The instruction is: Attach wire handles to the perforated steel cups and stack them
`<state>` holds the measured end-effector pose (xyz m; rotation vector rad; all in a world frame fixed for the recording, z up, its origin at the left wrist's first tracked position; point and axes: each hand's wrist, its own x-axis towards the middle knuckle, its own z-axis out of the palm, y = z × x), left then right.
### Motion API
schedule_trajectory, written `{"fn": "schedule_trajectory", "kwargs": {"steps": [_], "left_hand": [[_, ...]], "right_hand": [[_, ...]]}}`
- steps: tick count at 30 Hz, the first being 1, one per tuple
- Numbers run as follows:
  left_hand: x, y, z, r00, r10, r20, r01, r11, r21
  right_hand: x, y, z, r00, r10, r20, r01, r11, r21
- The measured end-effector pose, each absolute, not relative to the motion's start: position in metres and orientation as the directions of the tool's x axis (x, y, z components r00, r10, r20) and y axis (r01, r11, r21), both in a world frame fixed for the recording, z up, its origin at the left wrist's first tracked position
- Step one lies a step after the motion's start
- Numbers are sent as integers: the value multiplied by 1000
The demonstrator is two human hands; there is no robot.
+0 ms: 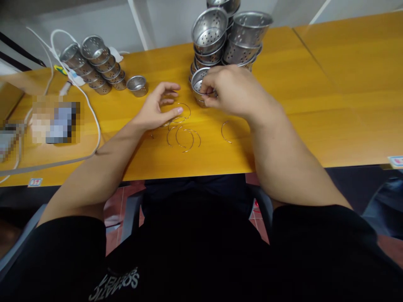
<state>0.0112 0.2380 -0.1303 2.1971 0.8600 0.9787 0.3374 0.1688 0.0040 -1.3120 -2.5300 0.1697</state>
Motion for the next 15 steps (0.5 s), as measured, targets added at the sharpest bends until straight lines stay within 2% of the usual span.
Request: {"fn": "schedule_trajectory", "kwargs": {"steps": [5,10,15], "left_hand": [[13,232,-124,538,733,417,323,-635,702],[13,233,-125,541,731,416,310,-633,709],[13,235,-127,566,682,463,209,-662,720]], "right_hand": [[338,173,-3,-524,835,167,832,544,-108],[339,179,-12,-528,832,170,835,545,-77],[336,180,-13,-520,846,117,843,530,-88]]}}
